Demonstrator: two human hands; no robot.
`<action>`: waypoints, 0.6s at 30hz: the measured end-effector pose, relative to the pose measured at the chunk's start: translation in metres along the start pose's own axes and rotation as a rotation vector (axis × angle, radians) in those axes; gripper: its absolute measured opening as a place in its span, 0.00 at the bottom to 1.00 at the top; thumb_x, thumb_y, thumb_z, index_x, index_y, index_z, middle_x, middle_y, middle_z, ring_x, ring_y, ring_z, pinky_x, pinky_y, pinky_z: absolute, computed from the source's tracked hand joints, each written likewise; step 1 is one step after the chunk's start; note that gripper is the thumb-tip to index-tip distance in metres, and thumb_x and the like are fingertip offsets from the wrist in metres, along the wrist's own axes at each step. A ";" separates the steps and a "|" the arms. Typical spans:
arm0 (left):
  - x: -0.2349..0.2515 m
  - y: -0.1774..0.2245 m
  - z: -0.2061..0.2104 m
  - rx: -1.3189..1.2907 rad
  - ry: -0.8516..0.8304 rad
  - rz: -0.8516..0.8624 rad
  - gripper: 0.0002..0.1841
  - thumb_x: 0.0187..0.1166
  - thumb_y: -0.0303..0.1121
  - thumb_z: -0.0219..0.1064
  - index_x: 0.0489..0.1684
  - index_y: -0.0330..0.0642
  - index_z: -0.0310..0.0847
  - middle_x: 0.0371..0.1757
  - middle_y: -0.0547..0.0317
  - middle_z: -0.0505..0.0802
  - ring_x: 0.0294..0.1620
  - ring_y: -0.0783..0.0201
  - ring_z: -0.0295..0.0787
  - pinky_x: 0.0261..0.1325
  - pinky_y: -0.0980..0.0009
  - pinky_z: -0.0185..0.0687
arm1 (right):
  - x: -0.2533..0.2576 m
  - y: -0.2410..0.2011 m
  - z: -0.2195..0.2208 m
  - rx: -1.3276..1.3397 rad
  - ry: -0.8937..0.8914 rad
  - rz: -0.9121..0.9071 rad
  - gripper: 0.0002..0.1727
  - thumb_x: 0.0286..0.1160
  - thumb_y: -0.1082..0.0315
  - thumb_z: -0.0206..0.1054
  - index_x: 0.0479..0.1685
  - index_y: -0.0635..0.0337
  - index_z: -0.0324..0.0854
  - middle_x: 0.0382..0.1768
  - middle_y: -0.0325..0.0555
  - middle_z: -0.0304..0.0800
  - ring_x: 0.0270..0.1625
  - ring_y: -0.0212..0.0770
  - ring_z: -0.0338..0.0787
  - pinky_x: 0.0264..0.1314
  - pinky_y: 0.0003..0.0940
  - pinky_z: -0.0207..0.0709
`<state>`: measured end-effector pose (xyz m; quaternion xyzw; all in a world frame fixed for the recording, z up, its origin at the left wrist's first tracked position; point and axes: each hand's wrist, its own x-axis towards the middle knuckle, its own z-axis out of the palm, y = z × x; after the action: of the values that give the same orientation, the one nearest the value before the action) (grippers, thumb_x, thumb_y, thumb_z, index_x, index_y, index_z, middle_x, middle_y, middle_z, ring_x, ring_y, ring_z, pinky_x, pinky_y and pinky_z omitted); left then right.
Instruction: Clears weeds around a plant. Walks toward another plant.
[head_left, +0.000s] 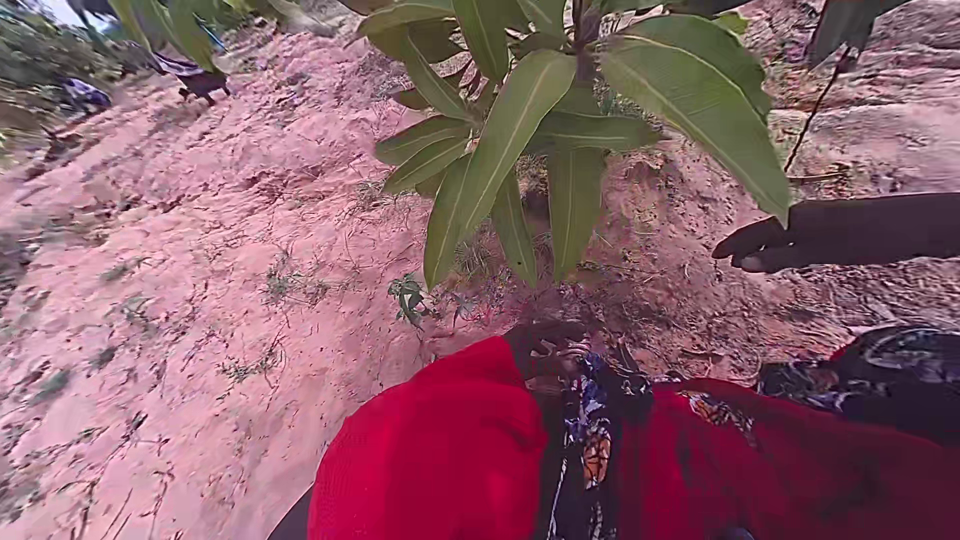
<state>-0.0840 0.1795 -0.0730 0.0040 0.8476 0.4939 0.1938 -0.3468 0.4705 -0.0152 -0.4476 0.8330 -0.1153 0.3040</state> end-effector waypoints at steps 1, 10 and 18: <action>-0.003 0.004 0.001 0.029 -0.045 -0.021 0.28 0.75 0.21 0.63 0.78 0.22 0.70 0.78 0.32 0.80 0.76 0.50 0.82 0.75 0.59 0.75 | -0.003 -0.004 -0.002 -0.058 -0.016 -0.046 0.18 0.88 0.60 0.64 0.69 0.59 0.86 0.44 0.51 0.95 0.40 0.42 0.92 0.47 0.43 0.86; 0.014 -0.001 -0.001 0.201 -0.164 -0.380 0.23 0.82 0.22 0.62 0.78 0.29 0.74 0.74 0.43 0.86 0.73 0.58 0.85 0.76 0.66 0.76 | 0.109 0.058 0.048 -0.789 -0.294 -0.201 0.19 0.77 0.43 0.70 0.37 0.47 0.94 0.34 0.43 0.92 0.42 0.51 0.93 0.44 0.60 0.82; 0.017 -0.108 -0.073 0.830 -0.092 -0.447 0.25 0.89 0.35 0.60 0.81 0.28 0.71 0.76 0.34 0.84 0.75 0.41 0.83 0.78 0.54 0.74 | 0.196 0.032 0.048 -0.400 -0.070 -0.073 0.13 0.87 0.67 0.60 0.48 0.67 0.88 0.47 0.62 0.90 0.53 0.62 0.89 0.56 0.63 0.78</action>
<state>-0.1040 0.0664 -0.1373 -0.0796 0.9439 0.0591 0.3149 -0.4207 0.3330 -0.1468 -0.5328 0.8115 0.0571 0.2332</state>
